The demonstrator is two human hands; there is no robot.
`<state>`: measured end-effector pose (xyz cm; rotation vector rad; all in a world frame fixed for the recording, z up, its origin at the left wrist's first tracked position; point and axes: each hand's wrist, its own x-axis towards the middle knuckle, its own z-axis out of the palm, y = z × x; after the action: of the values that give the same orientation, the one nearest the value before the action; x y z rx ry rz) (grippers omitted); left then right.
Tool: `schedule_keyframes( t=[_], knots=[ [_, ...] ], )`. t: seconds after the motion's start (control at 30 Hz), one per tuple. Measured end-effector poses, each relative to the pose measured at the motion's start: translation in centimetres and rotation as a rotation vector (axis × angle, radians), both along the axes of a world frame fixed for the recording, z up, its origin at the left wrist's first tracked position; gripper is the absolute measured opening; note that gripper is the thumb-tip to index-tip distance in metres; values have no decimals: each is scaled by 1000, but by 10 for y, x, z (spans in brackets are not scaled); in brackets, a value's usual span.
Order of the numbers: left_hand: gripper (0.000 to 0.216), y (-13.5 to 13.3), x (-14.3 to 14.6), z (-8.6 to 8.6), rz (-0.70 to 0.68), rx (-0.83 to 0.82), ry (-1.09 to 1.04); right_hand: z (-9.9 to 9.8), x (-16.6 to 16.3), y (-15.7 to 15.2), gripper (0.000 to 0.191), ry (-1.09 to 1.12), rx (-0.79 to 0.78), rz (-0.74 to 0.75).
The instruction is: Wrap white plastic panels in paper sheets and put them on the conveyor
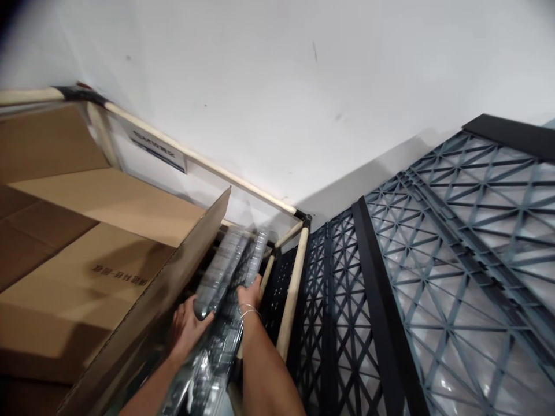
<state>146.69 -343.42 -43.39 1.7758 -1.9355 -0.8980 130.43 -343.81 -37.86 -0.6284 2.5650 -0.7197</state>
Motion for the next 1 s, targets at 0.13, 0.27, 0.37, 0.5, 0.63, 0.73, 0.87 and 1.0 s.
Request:
schedule_keyframes(
  t=[0.13, 0.27, 0.37, 0.5, 0.63, 0.73, 0.87, 1.0],
  knots=[
    [63, -5, 14, -10, -49, -97, -34, -34, 19, -8, 62, -94, -63, 13],
    [79, -4, 12, -10, -128, -34, -43, -54, 32, -18, 58, -165, -160, 8],
    [89, -2, 11, -7, -97, 5, -38, -57, 35, -23, 52, -174, -213, 10],
    [91, 0, 13, -12, -174, 40, 31, -57, 39, -29, 45, -144, -213, -24],
    [68, 3, 10, -25, -234, 111, 274, -55, 38, -36, 50, -111, -223, -80],
    [57, 4, 4, -32, -234, 155, 336, -55, 32, -39, 40, -143, -271, -75],
    [64, -3, 3, -36, -222, 237, 442, -57, 30, -40, 28, -208, -341, -33],
    [87, -14, 3, -38, -208, 340, 552, -58, 31, -40, 30, -240, -388, 11]
  ],
)
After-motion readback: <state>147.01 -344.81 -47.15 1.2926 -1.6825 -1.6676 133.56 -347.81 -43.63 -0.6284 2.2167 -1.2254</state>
